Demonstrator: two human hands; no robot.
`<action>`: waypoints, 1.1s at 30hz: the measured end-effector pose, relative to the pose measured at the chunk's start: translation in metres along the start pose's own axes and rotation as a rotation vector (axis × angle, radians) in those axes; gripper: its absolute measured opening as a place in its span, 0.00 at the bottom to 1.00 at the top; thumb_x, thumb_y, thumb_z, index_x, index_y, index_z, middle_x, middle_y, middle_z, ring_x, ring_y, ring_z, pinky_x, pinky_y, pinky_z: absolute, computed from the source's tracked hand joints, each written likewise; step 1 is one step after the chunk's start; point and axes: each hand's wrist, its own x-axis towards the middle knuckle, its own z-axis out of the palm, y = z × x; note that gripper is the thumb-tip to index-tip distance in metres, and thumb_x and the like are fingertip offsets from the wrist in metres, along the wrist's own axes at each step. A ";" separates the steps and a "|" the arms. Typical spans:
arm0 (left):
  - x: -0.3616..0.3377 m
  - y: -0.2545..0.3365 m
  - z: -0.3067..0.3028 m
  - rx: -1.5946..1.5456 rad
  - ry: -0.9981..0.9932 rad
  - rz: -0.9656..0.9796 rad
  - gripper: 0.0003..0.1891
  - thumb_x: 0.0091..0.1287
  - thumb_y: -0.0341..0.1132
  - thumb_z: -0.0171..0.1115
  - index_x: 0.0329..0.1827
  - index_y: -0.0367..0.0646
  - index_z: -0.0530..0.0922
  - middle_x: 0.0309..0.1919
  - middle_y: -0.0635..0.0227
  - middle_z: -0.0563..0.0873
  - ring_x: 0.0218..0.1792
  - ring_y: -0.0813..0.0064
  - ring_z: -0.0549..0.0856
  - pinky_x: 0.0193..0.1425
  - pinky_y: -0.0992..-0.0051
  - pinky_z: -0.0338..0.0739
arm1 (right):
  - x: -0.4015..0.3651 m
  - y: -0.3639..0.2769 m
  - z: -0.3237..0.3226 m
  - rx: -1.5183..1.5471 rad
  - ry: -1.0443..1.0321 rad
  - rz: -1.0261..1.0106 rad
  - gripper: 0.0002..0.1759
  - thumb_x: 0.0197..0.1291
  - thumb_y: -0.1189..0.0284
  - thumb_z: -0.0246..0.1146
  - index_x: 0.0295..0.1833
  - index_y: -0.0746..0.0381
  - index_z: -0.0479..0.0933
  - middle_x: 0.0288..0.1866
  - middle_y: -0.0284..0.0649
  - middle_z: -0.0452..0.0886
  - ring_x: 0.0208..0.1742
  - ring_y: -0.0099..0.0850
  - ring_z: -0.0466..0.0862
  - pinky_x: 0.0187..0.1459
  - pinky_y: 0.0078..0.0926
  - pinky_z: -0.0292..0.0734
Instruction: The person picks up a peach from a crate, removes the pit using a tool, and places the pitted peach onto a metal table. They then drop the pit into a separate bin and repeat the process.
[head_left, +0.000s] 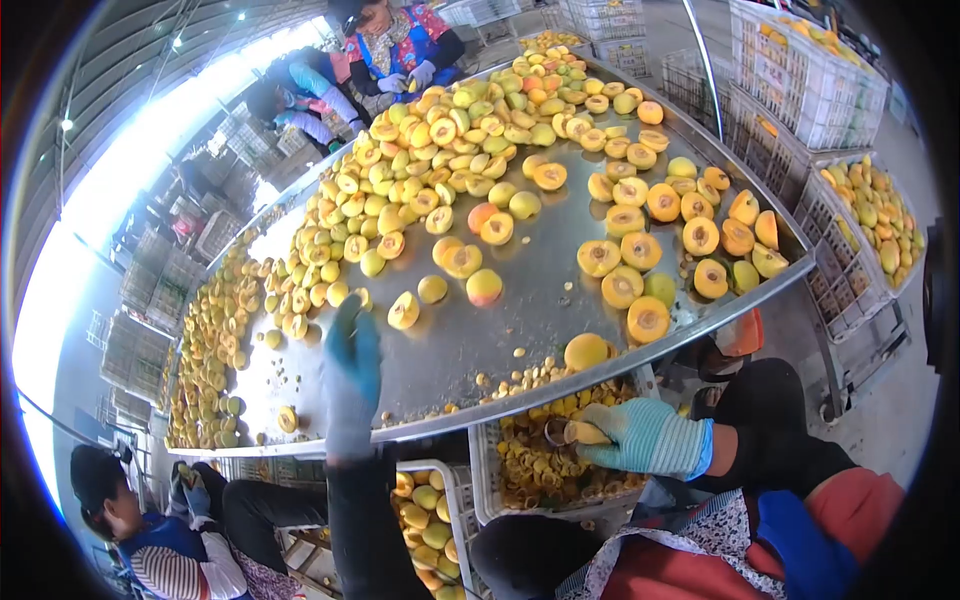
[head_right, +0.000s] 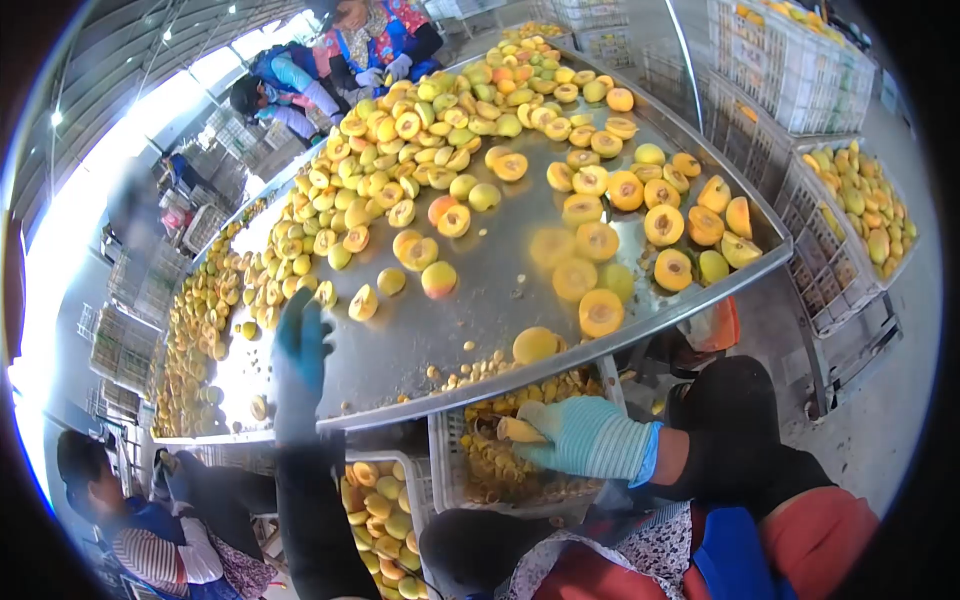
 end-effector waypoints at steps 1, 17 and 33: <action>0.029 0.006 0.018 0.110 -0.042 0.042 0.25 0.73 0.45 0.56 0.67 0.37 0.71 0.45 0.55 0.85 0.45 0.64 0.85 0.49 0.69 0.80 | -0.002 0.003 -0.004 -0.010 0.028 -0.011 0.21 0.63 0.51 0.60 0.48 0.57 0.73 0.25 0.51 0.80 0.28 0.52 0.83 0.32 0.48 0.78; 0.133 -0.010 0.178 0.605 -0.428 0.075 0.24 0.50 0.40 0.71 0.50 0.44 0.79 0.46 0.54 0.87 0.48 0.52 0.85 0.53 0.62 0.79 | -0.028 0.021 -0.041 0.002 0.023 0.005 0.20 0.66 0.49 0.56 0.45 0.56 0.71 0.26 0.45 0.81 0.28 0.47 0.84 0.29 0.44 0.78; -0.067 0.086 0.100 -0.969 -0.277 -0.238 0.29 0.76 0.54 0.43 0.61 0.34 0.74 0.49 0.56 0.83 0.42 0.68 0.86 0.41 0.74 0.83 | 0.007 -0.023 -0.021 0.174 0.516 -0.237 0.18 0.68 0.59 0.57 0.55 0.59 0.72 0.36 0.52 0.81 0.34 0.54 0.82 0.34 0.48 0.77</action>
